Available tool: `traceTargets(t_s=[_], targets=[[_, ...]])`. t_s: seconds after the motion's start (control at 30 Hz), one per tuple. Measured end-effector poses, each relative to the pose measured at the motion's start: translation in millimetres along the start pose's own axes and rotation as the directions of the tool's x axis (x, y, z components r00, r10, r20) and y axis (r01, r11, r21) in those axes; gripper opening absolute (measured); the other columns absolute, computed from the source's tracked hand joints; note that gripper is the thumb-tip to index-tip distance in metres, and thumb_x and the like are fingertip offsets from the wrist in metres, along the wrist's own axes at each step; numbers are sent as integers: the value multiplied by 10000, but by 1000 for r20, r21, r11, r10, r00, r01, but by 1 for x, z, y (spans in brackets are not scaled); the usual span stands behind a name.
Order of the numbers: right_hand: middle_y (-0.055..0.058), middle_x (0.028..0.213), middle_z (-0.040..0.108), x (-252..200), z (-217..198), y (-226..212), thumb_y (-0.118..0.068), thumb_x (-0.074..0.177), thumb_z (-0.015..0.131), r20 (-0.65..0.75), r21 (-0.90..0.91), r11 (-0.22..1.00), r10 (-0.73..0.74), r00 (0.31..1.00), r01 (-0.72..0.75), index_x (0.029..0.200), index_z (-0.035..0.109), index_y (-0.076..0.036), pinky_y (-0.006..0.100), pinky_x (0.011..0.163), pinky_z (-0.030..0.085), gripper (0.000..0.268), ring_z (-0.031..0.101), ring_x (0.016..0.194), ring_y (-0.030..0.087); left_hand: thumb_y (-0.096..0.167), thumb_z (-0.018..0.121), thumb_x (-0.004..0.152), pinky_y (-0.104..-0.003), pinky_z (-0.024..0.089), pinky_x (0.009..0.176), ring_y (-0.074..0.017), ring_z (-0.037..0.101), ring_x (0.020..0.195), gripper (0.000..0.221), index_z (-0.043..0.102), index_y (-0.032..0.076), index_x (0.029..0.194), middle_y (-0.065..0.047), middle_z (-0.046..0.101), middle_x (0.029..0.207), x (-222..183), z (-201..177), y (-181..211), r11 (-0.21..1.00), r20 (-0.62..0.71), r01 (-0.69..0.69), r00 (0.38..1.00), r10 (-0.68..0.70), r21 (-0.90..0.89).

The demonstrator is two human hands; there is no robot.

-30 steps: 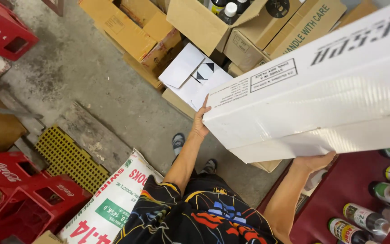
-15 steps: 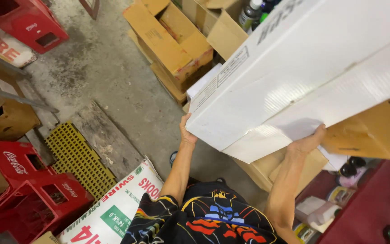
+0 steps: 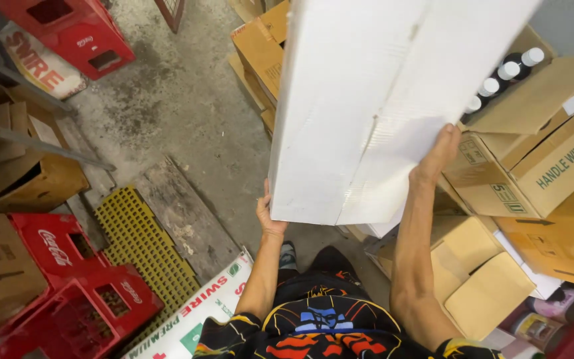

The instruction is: Organizing various liquid bottles on shelves and into cardboard boxes in an agricultural storage environment.

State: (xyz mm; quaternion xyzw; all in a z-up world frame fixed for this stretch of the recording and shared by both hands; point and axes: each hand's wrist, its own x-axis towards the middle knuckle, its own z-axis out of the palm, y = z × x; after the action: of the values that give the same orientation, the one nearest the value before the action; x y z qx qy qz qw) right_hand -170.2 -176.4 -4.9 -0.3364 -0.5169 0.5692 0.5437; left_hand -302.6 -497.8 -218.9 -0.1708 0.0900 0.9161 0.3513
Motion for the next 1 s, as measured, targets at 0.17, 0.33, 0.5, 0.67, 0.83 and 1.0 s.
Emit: traceTargets(t_s=[0.17,0.33,0.5,0.67,0.83,1.0], targets=[[127,1225,587,26,83,0,-321,1071,474,86,-127,990,-43,995,54,1346,530,-5,384,1027,486,422,569,1155,222,255,594,805,-522,445,1103,-355,564,1296,675,540,81,1455,-125,596,1427,35,-24,8,1000,-29,-9,1000,9,-15],[146,1325,601,98,146,53,-333,1080,500,164,-225,963,-110,980,146,1375,580,17,370,1064,477,464,573,1201,225,301,600,838,-558,470,1072,-400,609,1209,550,599,-14,1289,-171,651,1317,98,-39,-6,996,-86,80,993,-84,-46],[166,1565,464,154,204,160,-359,1013,613,433,-649,634,-146,889,420,1486,531,-116,486,1163,392,538,468,1395,382,327,549,783,-676,385,987,-421,499,1309,707,505,72,1441,-157,537,1449,156,-5,-18,915,-322,322,917,-237,243],[160,1674,195,72,204,202,-451,934,630,479,-868,307,314,820,390,1511,438,-194,743,1106,142,660,138,1515,427,325,541,740,-732,285,1065,-394,353,1427,880,319,276,1590,-136,380,1582,211,18,-17,631,-484,463,862,-154,623],[179,1677,257,37,207,192,-397,963,620,650,-757,242,173,740,608,1567,432,-132,776,1136,53,686,139,1539,446,341,565,700,-766,202,1055,-391,344,1435,926,320,292,1592,-112,401,1599,240,46,19,707,-374,358,917,-142,610],[247,1662,252,46,179,219,-244,925,665,493,-823,366,83,866,434,1483,500,-100,667,1202,113,599,192,1539,457,591,592,848,-677,251,1127,-380,360,1444,881,389,145,1580,-82,444,1573,285,81,43,814,-257,145,966,5,563]])
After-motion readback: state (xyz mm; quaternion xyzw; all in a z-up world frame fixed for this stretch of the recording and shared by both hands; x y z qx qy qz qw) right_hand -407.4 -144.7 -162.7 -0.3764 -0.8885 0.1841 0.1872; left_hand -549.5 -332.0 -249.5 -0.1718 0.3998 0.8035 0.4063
